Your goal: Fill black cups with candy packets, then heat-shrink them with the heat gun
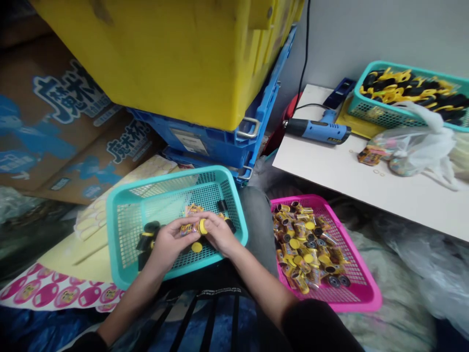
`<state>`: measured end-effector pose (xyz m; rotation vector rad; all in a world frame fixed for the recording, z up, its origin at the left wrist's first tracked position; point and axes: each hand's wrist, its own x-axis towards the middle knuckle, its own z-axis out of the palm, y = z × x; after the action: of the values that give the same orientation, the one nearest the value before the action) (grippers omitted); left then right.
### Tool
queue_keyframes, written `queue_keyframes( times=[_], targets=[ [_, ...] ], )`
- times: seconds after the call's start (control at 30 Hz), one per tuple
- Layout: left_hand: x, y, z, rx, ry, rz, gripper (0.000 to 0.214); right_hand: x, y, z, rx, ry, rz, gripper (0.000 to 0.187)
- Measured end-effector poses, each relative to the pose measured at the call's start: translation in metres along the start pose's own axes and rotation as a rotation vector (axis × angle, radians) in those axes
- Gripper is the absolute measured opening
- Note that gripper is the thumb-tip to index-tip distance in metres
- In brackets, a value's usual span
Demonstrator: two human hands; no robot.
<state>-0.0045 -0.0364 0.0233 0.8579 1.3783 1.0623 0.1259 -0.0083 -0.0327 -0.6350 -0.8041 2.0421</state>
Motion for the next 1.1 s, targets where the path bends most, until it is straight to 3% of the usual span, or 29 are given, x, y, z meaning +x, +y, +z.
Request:
queue_keyframes(
  times=[0.23,0.37,0.5,0.7,0.8,0.9,0.97,1.03,1.1],
  targets=[
    [-0.005,0.002,-0.002,0.036,0.000,0.014,0.032,0.000,0.008,-0.009,-0.080,-0.054,-0.119,0.046],
    [-0.006,0.006,-0.001,0.059,-0.077,0.042,0.030,-0.005,0.000,-0.004,-0.038,-0.087,-0.063,0.054],
    [-0.005,0.006,0.006,0.116,-0.058,0.105,0.026,-0.008,-0.001,0.004,0.019,-0.126,-0.029,0.062],
    [-0.007,0.004,0.008,0.150,-0.122,0.098,0.024,-0.016,0.002,-0.005,-0.094,-0.150,-0.096,0.062],
    [-0.007,0.002,0.007,0.083,-0.131,0.074,0.034,-0.029,-0.008,-0.014,-0.280,-0.134,-0.207,0.060],
    [-0.006,-0.002,0.011,0.031,-0.128,0.070,0.048,-0.043,-0.025,-0.016,-0.700,-0.103,-0.407,0.053],
    [-0.005,-0.004,0.017,0.023,-0.221,0.024,0.055,-0.052,-0.040,-0.016,-0.934,-0.075,-0.546,0.040],
    [-0.004,-0.005,0.021,0.010,-0.351,-0.027,0.063,-0.063,-0.062,-0.022,-1.056,0.022,-0.604,0.031],
    [-0.002,-0.004,0.020,0.020,-0.387,-0.037,0.067,-0.077,-0.090,-0.037,-1.180,0.222,-0.510,0.031]
  ],
)
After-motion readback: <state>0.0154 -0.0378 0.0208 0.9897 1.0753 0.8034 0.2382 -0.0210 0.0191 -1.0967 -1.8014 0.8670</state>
